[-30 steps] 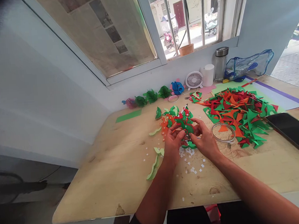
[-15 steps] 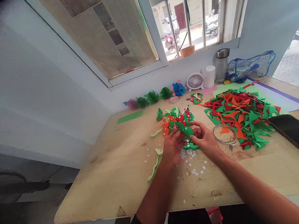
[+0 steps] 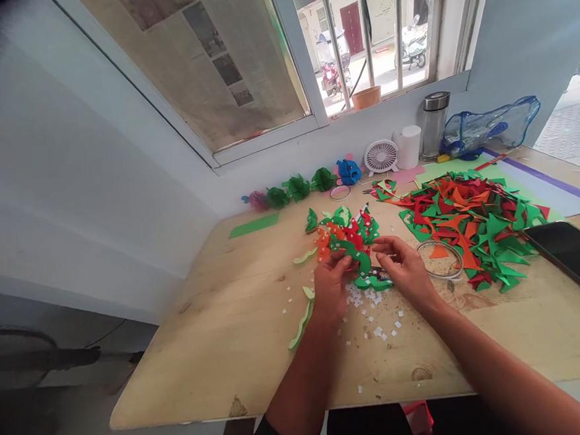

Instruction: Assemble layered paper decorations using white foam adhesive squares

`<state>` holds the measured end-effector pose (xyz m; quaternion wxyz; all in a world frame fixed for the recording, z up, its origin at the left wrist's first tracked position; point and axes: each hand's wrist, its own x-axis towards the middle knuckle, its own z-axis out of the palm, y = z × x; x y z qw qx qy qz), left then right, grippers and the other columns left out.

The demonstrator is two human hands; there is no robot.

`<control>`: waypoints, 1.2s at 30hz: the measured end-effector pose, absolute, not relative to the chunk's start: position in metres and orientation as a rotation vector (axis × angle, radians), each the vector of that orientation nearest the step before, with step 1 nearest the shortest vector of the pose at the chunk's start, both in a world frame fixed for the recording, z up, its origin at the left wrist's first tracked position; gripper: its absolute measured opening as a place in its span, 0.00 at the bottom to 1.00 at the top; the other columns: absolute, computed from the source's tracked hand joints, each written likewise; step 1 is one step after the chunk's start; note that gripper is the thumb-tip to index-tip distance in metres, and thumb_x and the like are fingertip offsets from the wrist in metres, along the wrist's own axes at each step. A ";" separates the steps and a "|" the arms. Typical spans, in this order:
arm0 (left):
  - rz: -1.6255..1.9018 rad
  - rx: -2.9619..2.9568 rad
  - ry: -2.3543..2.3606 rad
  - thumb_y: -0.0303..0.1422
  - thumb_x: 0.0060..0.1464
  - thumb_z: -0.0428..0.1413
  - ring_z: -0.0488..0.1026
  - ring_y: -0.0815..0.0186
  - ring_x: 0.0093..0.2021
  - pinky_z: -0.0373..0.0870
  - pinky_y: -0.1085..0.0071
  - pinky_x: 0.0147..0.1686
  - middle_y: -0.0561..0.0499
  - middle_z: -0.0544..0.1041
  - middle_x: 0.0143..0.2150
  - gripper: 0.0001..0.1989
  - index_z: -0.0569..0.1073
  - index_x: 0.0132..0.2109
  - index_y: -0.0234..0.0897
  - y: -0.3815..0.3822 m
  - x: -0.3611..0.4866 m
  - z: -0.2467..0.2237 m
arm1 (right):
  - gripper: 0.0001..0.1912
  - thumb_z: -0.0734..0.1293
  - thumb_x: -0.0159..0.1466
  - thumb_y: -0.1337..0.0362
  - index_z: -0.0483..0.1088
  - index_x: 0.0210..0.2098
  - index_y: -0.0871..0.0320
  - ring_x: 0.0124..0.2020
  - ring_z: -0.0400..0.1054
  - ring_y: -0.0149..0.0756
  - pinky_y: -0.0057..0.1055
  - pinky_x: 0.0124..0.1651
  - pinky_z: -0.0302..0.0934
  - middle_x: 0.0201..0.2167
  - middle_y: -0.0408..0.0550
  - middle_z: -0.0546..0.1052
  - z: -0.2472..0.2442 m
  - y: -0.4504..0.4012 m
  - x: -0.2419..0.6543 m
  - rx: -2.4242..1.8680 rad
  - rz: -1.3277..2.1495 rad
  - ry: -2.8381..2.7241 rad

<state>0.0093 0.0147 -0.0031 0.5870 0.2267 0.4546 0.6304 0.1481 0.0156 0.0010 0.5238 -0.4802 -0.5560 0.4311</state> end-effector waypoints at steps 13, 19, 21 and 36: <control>1.536 0.859 1.233 0.28 0.39 0.61 0.72 0.71 0.26 0.69 0.74 0.31 0.52 0.76 0.26 0.08 0.76 0.32 0.32 0.010 0.016 -0.008 | 0.07 0.62 0.60 0.62 0.69 0.30 0.57 0.28 0.68 0.36 0.32 0.34 0.61 0.25 0.46 0.74 -0.003 0.009 0.143 -1.230 0.422 -1.803; 1.552 0.960 1.199 0.30 0.41 0.61 0.74 0.69 0.27 0.71 0.73 0.32 0.49 0.78 0.29 0.09 0.77 0.33 0.32 0.007 0.018 -0.011 | 0.09 0.64 0.58 0.58 0.67 0.28 0.57 0.21 0.64 0.32 0.28 0.26 0.59 0.20 0.42 0.70 -0.009 0.013 0.143 -1.294 0.817 -1.598; 1.543 0.994 1.204 0.31 0.42 0.61 0.74 0.69 0.28 0.71 0.73 0.32 0.48 0.79 0.30 0.09 0.77 0.34 0.32 0.007 0.018 -0.012 | 0.09 0.65 0.57 0.58 0.68 0.28 0.58 0.22 0.64 0.32 0.28 0.25 0.60 0.20 0.42 0.70 -0.013 0.016 0.144 -1.282 0.906 -1.545; 1.513 0.853 1.188 0.31 0.38 0.62 0.73 0.69 0.26 0.71 0.72 0.31 0.50 0.78 0.27 0.10 0.76 0.31 0.32 0.007 0.017 -0.006 | 0.05 0.64 0.54 0.63 0.69 0.28 0.59 0.22 0.64 0.31 0.27 0.25 0.60 0.21 0.43 0.71 -0.005 0.015 0.144 -1.226 1.105 -1.448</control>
